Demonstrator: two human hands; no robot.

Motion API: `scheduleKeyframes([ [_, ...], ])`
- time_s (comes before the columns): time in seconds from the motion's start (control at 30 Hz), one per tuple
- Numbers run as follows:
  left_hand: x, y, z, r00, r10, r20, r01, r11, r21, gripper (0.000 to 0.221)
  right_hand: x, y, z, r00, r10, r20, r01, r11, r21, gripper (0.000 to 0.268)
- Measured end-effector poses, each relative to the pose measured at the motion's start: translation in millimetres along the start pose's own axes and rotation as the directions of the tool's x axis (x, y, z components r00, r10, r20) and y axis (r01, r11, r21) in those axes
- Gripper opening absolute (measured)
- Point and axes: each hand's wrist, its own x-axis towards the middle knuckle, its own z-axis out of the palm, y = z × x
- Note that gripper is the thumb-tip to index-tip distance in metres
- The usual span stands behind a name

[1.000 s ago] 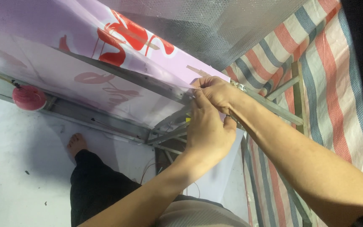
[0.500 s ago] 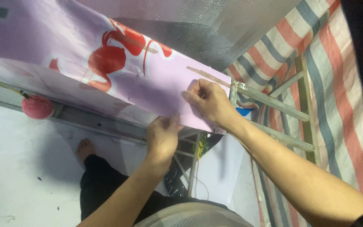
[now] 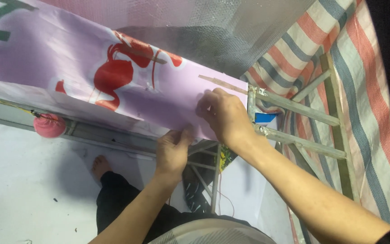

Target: Applying a large decorative vinyl sticker to a metal frame by peeling the backing and smoothing it out with hands.

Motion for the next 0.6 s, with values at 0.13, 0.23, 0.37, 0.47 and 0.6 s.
scheduleKeyframes([
  [0.13,16,-25,2,1.000,0.006,0.013,-0.006,1.000,-0.003,0.029,0,3,4,0.999,-0.014,-0.048,0.014,1.000,0.007,0.002],
  [0.23,10,-10,-1,1.000,-0.016,0.017,0.016,1.000,-0.009,0.030,-3,-2,3,0.998,-0.010,-0.057,0.012,0.999,0.035,0.005],
  [0.37,4,1,-1,0.998,-0.065,0.006,0.065,0.998,0.012,0.029,-5,3,8,0.998,0.004,-0.062,-0.002,1.000,0.024,0.004],
  [0.47,10,-7,-1,0.997,-0.075,0.002,0.074,0.996,0.051,0.028,0,4,13,0.996,0.062,-0.062,-0.062,0.998,0.010,0.004],
  [0.6,14,-13,-4,0.998,-0.059,0.036,0.057,0.998,0.032,0.025,-1,6,18,0.991,-0.014,-0.134,0.015,1.000,0.009,0.009],
])
